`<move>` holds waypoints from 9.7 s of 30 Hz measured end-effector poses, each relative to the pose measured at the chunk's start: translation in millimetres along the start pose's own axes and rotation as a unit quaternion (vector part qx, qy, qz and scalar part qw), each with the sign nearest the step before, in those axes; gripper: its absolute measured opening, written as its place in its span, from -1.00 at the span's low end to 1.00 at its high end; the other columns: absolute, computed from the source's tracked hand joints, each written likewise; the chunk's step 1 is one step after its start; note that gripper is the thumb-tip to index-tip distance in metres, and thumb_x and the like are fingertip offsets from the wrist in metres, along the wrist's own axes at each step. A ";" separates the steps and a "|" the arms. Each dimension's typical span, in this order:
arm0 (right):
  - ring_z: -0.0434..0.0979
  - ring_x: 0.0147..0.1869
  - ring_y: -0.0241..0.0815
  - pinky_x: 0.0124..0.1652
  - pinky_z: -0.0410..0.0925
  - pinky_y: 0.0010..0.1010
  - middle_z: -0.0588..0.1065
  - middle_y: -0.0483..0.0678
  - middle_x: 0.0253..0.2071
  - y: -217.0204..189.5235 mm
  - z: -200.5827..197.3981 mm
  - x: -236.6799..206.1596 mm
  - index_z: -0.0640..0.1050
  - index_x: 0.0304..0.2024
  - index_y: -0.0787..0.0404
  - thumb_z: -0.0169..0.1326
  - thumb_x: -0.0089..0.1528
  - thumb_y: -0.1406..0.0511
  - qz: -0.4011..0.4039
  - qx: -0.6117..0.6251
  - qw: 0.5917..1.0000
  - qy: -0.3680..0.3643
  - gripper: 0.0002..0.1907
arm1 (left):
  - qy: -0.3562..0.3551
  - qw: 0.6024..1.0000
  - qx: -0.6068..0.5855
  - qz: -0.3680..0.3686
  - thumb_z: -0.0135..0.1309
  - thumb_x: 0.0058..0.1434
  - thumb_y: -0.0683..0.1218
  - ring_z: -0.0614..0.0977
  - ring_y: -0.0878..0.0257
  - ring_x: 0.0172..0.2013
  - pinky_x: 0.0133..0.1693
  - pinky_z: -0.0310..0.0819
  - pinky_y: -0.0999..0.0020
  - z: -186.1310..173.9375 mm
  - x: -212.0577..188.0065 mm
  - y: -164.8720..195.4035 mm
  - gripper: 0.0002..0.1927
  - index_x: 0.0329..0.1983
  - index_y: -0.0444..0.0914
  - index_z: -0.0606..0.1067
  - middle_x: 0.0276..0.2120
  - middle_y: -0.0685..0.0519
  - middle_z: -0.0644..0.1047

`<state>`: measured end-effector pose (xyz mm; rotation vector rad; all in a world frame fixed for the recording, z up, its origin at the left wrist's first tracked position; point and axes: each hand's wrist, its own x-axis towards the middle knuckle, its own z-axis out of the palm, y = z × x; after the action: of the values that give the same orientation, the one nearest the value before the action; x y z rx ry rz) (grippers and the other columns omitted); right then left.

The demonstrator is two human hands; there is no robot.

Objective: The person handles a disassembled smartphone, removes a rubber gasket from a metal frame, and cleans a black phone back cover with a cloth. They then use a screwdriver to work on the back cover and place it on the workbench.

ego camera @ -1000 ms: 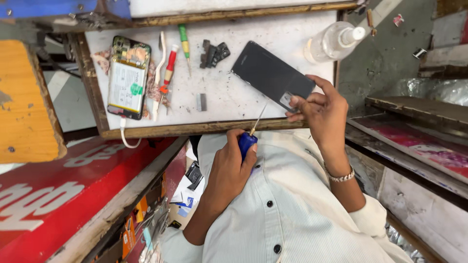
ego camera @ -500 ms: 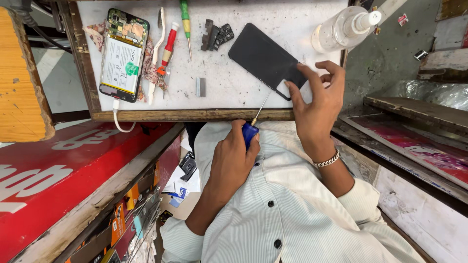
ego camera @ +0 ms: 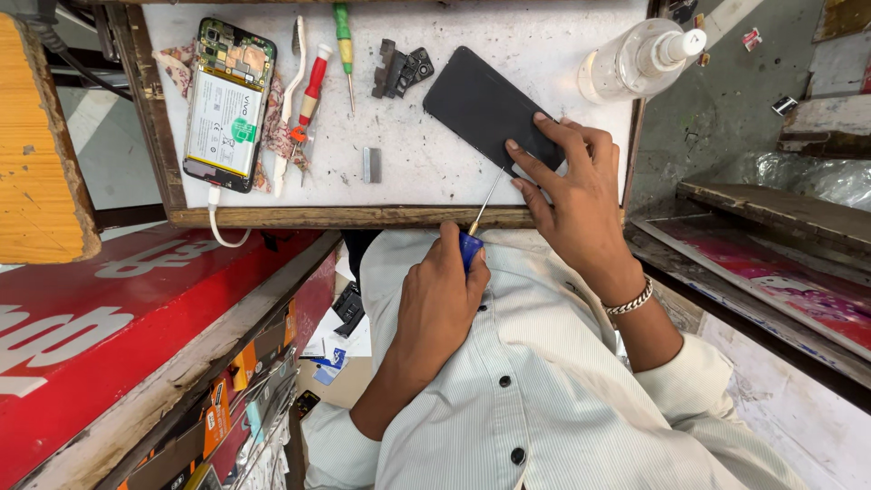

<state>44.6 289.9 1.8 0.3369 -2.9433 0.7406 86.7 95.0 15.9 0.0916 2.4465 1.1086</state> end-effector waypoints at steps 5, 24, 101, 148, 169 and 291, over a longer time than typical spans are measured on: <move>0.30 0.28 0.14 0.23 0.21 -0.10 0.39 0.08 0.36 0.6 -0.3 0.7 0.64 0.19 0.09 0.29 0.26 0.28 -0.001 0.007 1.000 0.001 -0.58 | -0.023 1.000 -0.006 -0.021 0.02 0.35 -0.05 0.66 -0.22 -0.43 -0.39 0.54 -0.01 -4.0 -0.1 4.1 -0.64 0.01 -0.41 0.28 -0.32 -0.30 0.57; 0.34 0.20 0.20 0.16 0.35 -0.07 0.25 0.25 0.16 -24.0 -26.2 37.5 0.41 0.25 0.36 0.32 0.00 0.40 0.088 0.060 0.993 -0.041 -0.25 | 0.075 0.971 -0.223 0.046 -0.01 0.42 -0.07 0.64 0.10 -0.43 -0.36 0.51 0.25 -44.3 -9.3 -1.8 -0.70 0.08 -0.36 0.31 -0.40 -0.15 0.55; 0.21 0.53 0.01 0.18 0.12 -0.06 0.34 0.03 0.43 3.1 10.7 176.7 0.60 0.30 -0.01 0.18 0.29 0.49 0.027 -0.080 0.991 0.105 -0.46 | 0.101 0.984 -0.144 0.035 -0.03 0.41 -0.13 0.64 -0.27 -0.36 -0.35 0.42 -0.06 -73.1 135.4 44.6 -0.76 -0.07 -0.41 0.27 -0.37 -0.33 0.53; 0.27 0.56 0.00 0.12 0.12 -0.18 0.41 0.08 0.40 4.6 5.1 172.8 0.61 0.26 -0.02 0.08 0.32 0.54 0.052 -0.043 0.992 0.105 -0.48 | 0.130 0.981 -0.143 0.011 -0.05 0.44 -0.09 0.63 -0.17 -0.46 -0.43 0.42 -0.03 -76.7 129.8 48.1 -0.75 -0.13 -0.39 0.25 -0.46 -0.29 0.49; 0.27 0.55 0.02 0.13 0.11 -0.18 0.42 0.10 0.39 4.3 3.7 173.7 0.62 0.23 0.00 0.06 0.31 0.57 0.061 -0.025 0.992 0.107 -0.48 | 0.145 0.979 -0.141 0.006 -0.06 0.45 -0.07 0.65 -0.13 -0.46 -0.43 0.44 0.00 -78.8 132.0 43.2 -0.76 -0.08 -0.37 0.27 -0.45 -0.25 0.52; 0.24 0.57 0.03 0.20 0.12 -0.22 0.39 0.13 0.39 1.9 -0.2 171.8 0.61 0.22 0.04 0.05 0.33 0.55 0.065 0.011 0.993 0.101 -0.53 | 0.207 0.968 -0.133 -0.038 -0.05 0.43 -0.05 0.65 -0.06 -0.51 -0.50 0.42 0.03 -103.2 135.4 24.2 -0.73 -0.06 -0.36 0.26 -0.50 -0.23 0.54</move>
<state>-122.8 258.8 24.8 0.0659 -2.7878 0.7743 -81.6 71.7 42.4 -0.3483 2.5930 1.5374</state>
